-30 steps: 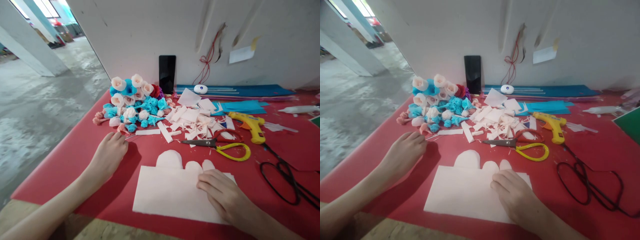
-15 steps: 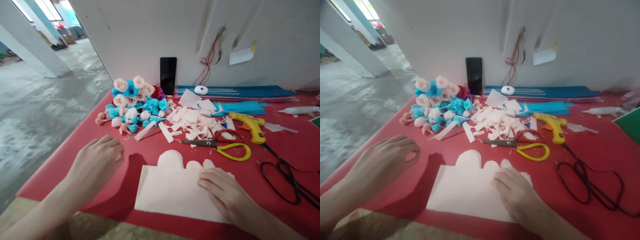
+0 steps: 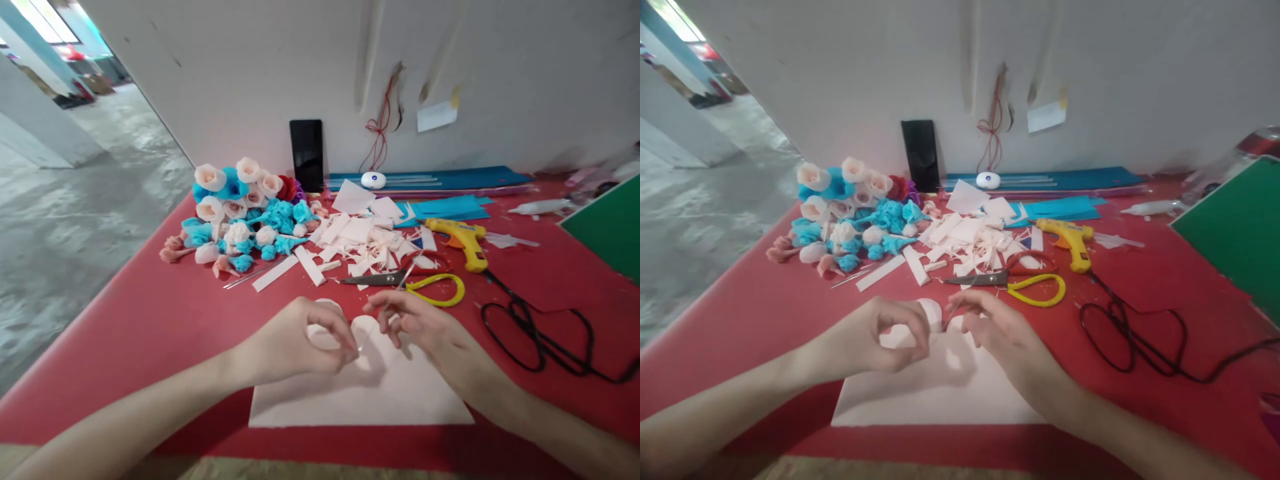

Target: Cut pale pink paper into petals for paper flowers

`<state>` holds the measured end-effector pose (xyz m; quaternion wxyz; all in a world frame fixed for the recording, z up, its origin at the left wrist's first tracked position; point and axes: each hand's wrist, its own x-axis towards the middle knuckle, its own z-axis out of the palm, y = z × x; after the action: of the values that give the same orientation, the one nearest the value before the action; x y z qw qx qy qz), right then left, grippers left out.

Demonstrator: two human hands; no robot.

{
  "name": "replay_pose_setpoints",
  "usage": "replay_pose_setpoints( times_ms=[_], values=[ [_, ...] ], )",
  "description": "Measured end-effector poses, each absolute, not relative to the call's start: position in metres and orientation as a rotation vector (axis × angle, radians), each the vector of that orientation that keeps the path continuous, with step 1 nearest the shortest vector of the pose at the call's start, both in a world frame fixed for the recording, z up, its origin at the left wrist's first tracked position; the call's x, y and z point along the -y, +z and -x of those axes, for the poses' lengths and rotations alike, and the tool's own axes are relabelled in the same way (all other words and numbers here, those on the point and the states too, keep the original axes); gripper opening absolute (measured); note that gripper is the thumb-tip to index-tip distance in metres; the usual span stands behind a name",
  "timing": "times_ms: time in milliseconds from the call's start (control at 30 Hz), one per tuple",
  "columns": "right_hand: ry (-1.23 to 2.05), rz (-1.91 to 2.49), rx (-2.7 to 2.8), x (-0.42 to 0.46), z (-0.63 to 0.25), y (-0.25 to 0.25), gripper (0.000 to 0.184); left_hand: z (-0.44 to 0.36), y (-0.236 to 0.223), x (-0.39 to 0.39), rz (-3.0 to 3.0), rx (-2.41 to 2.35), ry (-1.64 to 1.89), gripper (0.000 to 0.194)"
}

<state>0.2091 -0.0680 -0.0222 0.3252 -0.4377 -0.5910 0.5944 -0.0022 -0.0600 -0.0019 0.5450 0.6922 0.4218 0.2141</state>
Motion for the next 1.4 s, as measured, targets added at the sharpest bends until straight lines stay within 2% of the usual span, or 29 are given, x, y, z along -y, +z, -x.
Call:
replay_pose_setpoints(
  times_ms=[100,200,333,467,533,667,1067,1267,1400],
  values=[
    [1.623,1.026,1.362,0.064,-0.208,-0.021,0.025,-0.021,-0.004,0.056,-1.647,-1.011,0.494,0.014],
    [1.593,0.884,1.316,0.059,-0.213,-0.018,0.031,-0.031,-0.006,0.051,-1.718,-1.006,0.44,0.015],
    [1.522,0.93,1.282,0.052,-0.23,-0.016,0.032,-0.028,-0.015,0.042,-1.893,-1.018,0.485,0.014],
    [1.594,1.193,1.474,0.051,-0.245,-0.022,0.04,-0.025,-0.033,0.032,-2.146,-1.071,0.478,0.037],
    [1.524,1.324,1.63,0.054,-0.249,-0.028,0.044,-0.026,-0.043,0.031,-2.297,-1.06,0.47,0.027],
    [1.297,1.374,1.913,0.061,-0.249,-0.038,0.038,-0.03,-0.057,0.035,-2.438,-1.037,0.487,0.012],
    [1.063,1.32,2.139,0.066,-0.254,-0.039,0.034,-0.027,-0.052,0.024,-2.415,-0.961,0.403,0.012],
    [1.29,1.468,2.026,0.075,-0.255,-0.039,0.037,-0.054,-0.047,0.027,-2.516,-0.904,0.355,0.023],
    [1.37,1.468,1.953,0.08,-0.255,-0.047,0.036,-0.062,-0.058,0.028,-2.583,-0.859,0.412,0.022]
  ],
)
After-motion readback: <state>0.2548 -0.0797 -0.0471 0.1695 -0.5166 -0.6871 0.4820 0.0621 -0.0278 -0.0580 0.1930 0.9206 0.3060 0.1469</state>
